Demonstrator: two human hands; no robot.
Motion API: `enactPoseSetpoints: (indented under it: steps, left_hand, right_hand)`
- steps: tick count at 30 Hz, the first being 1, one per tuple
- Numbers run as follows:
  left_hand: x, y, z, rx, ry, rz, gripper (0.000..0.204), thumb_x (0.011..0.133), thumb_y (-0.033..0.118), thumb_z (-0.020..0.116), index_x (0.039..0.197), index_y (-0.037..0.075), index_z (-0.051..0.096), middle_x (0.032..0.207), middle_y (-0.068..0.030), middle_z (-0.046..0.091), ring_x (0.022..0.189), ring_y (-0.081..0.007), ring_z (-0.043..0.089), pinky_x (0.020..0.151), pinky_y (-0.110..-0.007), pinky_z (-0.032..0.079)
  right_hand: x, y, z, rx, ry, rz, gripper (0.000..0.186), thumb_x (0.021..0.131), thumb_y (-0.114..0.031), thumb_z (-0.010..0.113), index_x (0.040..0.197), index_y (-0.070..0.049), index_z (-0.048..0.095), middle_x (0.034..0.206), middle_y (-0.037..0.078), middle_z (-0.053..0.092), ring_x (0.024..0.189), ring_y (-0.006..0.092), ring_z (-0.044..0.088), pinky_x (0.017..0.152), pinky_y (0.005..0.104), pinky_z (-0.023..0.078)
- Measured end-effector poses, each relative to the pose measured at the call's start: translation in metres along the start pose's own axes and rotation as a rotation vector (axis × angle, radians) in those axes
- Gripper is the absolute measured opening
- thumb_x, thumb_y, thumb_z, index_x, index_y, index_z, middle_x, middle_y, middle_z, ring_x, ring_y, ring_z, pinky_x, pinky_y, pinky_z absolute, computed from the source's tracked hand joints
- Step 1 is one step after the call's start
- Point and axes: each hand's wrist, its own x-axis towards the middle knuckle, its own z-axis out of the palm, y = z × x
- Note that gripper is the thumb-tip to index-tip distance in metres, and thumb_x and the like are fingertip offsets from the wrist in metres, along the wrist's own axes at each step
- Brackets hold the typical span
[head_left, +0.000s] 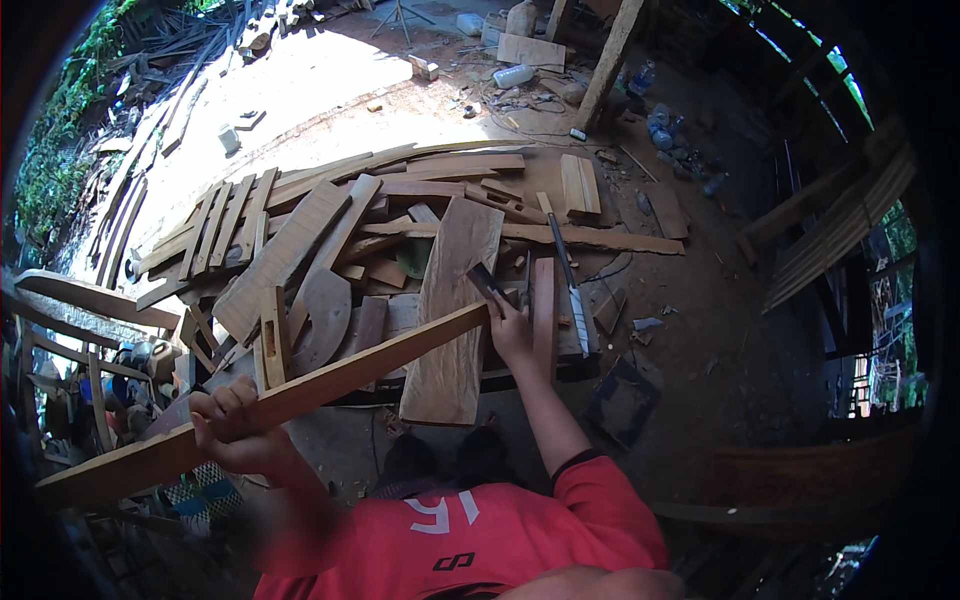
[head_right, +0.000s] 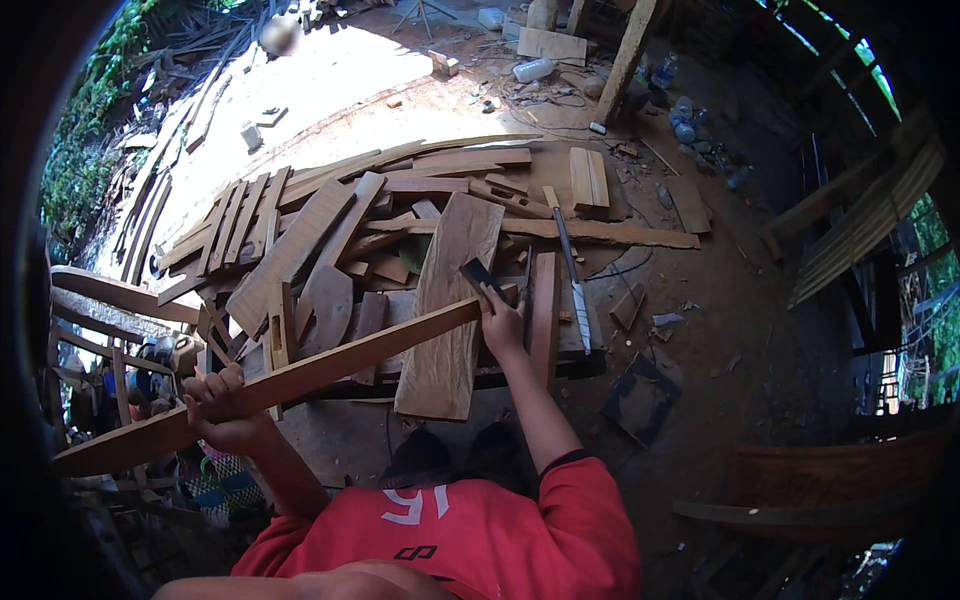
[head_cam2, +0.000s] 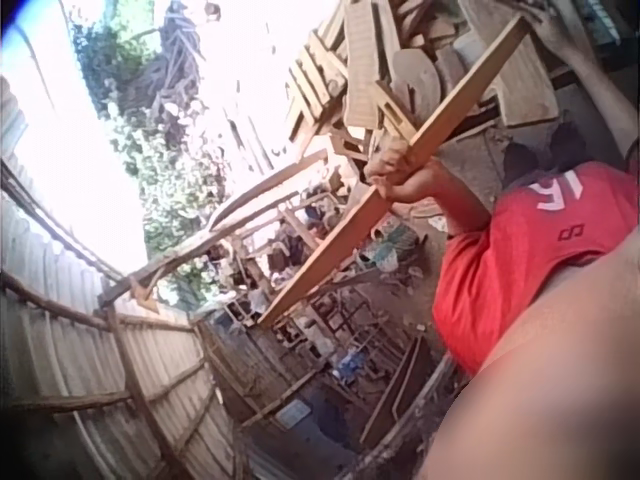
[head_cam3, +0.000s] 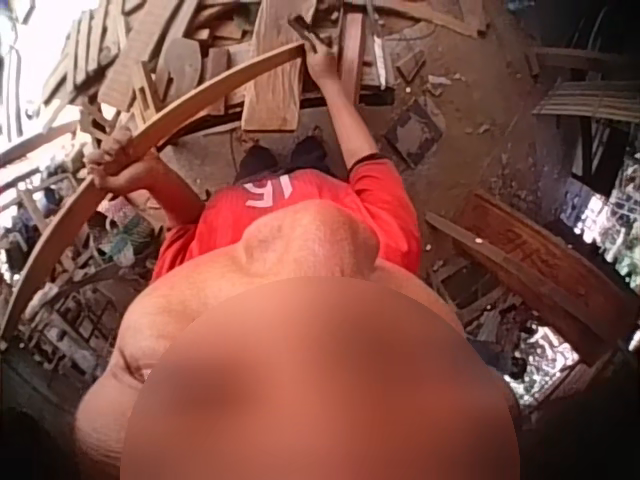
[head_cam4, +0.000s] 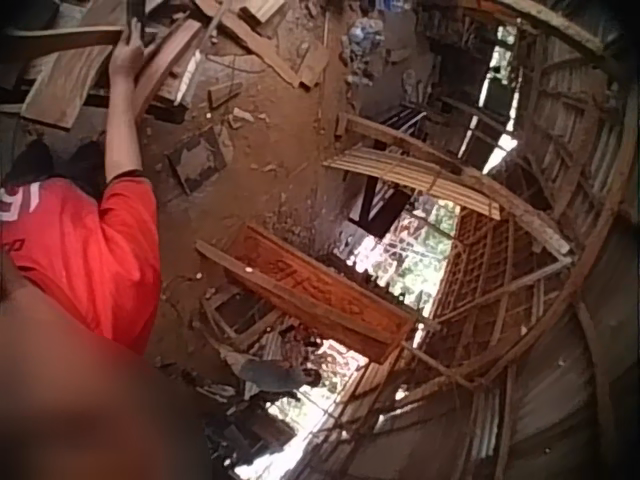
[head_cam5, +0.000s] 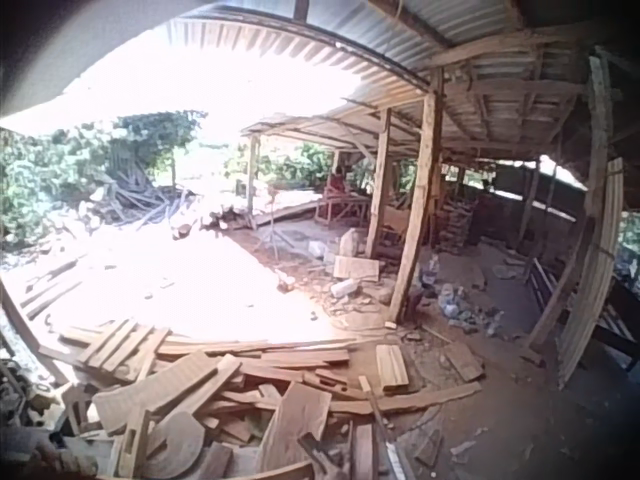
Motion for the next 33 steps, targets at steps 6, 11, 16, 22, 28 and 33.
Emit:
enactPoseSetpoints:
  steps: [6,11,16,22,28,33]
  left_hand:
    - [0.002,0.002,-0.009,-0.020,0.013,0.000,0.025,0.084,0.028,0.038,0.067,0.011,0.030,0.049,0.0013,0.024,0.045,-0.0098,0.021,0.056,-0.028,0.024]
    - [-0.002,0.001,-0.009,-0.001,-0.002,-0.003,0.025,0.084,0.028,0.038,0.067,0.012,0.030,0.049,0.0012,0.025,0.045,-0.0097,0.022,0.058,-0.029,0.024]
    - [-0.003,0.003,-0.014,-0.009,-0.040,0.001,0.025,0.084,0.029,0.038,0.067,0.012,0.030,0.049,0.0013,0.026,0.045,-0.0098,0.022,0.058,-0.029,0.024]
    - [-0.004,0.005,-0.010,0.006,-0.014,-0.006,0.025,0.084,0.029,0.038,0.068,0.012,0.030,0.049,0.0016,0.027,0.046,-0.0099,0.023,0.060,-0.030,0.025]
    - [-0.005,0.004,-0.016,0.008,-0.075,-0.032,0.025,0.083,0.030,0.040,0.068,0.012,0.031,0.050,0.0020,0.027,0.046,-0.0099,0.024,0.062,-0.030,0.026]
    - [-0.007,0.007,-0.005,0.031,-0.033,0.011,0.025,0.083,0.030,0.040,0.068,0.012,0.031,0.049,0.0026,0.027,0.045,-0.0089,0.024,0.062,-0.030,0.026]
  right_hand:
    - [-0.033,-0.049,0.006,0.227,0.036,-0.283,0.025,0.088,-0.018,0.045,0.111,-0.013,0.054,0.111,0.005,0.056,0.107,0.0244,0.050,0.096,0.0608,0.014]
    - [0.005,0.025,-0.005,0.001,0.072,0.105,0.037,0.090,-0.034,0.037,0.107,-0.008,0.056,0.093,0.017,0.060,0.090,0.0386,0.054,0.090,0.0494,0.031]
    - [-0.032,-0.034,-0.001,0.170,0.037,-0.226,0.027,0.087,-0.021,0.047,0.111,-0.012,0.054,0.106,0.012,0.057,0.102,0.0288,0.052,0.094,0.0521,0.026]
    - [-0.013,0.021,0.001,-0.010,0.113,0.009,0.033,0.089,-0.029,0.041,0.108,-0.007,0.056,0.099,0.017,0.058,0.089,0.0364,0.055,0.090,0.0448,0.034]
    - [-0.013,-0.007,0.001,0.055,0.028,-0.181,0.027,0.088,-0.022,0.044,0.111,-0.010,0.054,0.107,0.012,0.057,0.103,0.0302,0.051,0.093,0.0551,0.026]
    - [-0.019,-0.003,0.001,0.115,0.075,-0.103,0.027,0.088,-0.021,0.045,0.109,-0.010,0.055,0.102,0.012,0.059,0.095,0.0318,0.054,0.093,0.0504,0.027]
